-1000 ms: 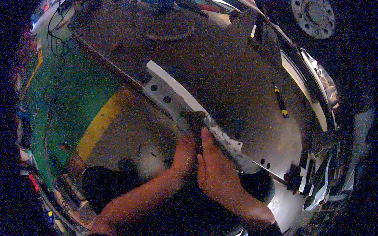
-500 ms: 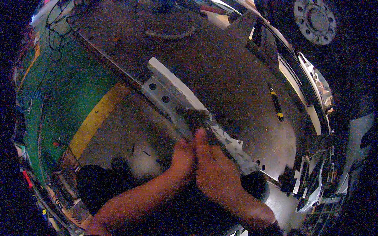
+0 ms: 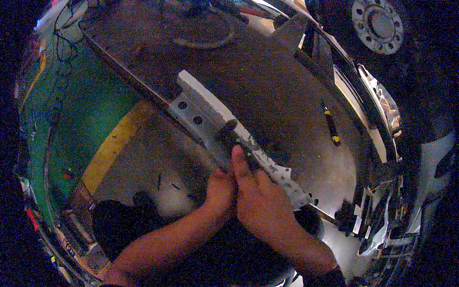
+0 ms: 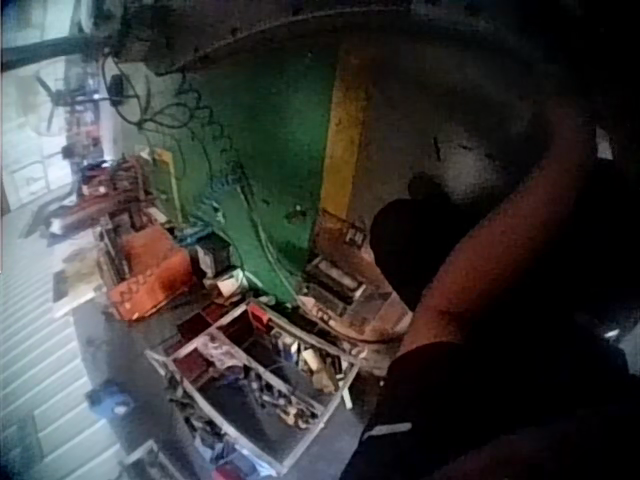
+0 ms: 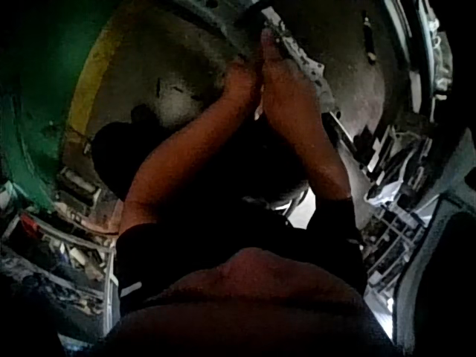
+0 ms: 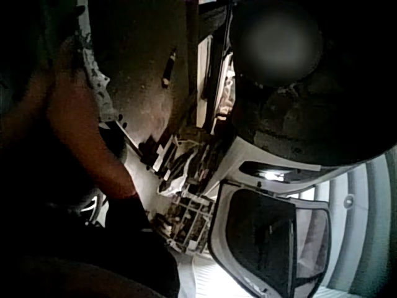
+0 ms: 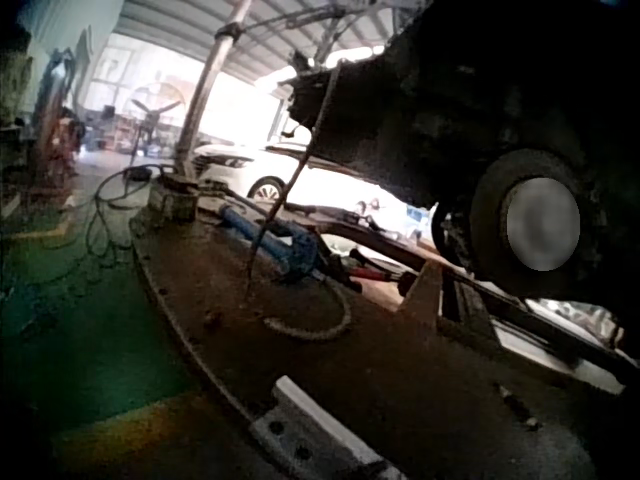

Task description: The person is repairing a white metal car panel by hammering it on a workbench to straighten dents and then positioning it on the front of a car.

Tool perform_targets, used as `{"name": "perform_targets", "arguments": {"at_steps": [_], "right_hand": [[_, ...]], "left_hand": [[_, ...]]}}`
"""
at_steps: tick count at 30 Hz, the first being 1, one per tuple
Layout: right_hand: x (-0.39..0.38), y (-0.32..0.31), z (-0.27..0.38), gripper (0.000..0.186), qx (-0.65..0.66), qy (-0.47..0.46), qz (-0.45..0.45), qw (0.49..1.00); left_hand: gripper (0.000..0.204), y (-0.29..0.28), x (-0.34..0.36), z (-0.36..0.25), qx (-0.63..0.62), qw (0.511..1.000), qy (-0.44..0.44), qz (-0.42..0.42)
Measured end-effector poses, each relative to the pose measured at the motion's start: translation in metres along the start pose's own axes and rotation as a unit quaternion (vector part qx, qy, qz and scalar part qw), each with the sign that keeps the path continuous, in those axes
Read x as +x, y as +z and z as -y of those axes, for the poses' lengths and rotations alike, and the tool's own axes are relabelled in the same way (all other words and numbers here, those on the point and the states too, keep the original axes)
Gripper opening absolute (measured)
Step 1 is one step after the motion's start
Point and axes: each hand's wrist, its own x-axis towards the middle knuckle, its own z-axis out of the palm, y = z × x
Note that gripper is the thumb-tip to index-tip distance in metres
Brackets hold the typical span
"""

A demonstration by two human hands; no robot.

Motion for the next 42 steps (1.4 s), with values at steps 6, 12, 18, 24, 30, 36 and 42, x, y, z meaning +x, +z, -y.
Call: {"name": "perform_targets", "arguments": {"at_steps": [6,12,18,24,30,36,42], "right_hand": [[-0.003,0.012,0.003,0.072,-0.023,0.033,0.036,0.999],[-0.012,0.011,-0.008,0.069,-0.017,-0.060,-0.111,0.992],[-0.010,-0.004,-0.002,0.072,-0.006,-0.003,0.000,1.000],[-0.022,0.014,-0.009,0.073,-0.029,0.022,0.034,0.999],[-0.031,0.018,-0.017,0.073,-0.010,-0.056,-0.144,0.988],[-0.024,-0.004,-0.010,0.070,0.022,0.022,0.003,1.000],[-0.035,0.020,-0.017,0.070,-0.057,-0.019,0.005,0.998]], "left_hand": [[0.025,0.000,-0.003,0.002,-0.092,0.995,0.001,0.034],[0.027,0.006,-0.013,-0.021,0.036,0.999,-0.016,0.010],[0.025,-0.001,0.002,0.002,-0.054,0.998,0.006,0.042],[0.025,0.004,-0.003,0.001,-0.019,0.998,0.059,-0.001],[0.028,0.004,-0.003,-0.007,0.082,0.996,0.028,0.009],[0.028,0.004,0.004,0.003,-0.002,0.999,0.032,0.000],[0.026,0.000,0.015,0.025,-0.098,0.993,0.055,0.042]]}}
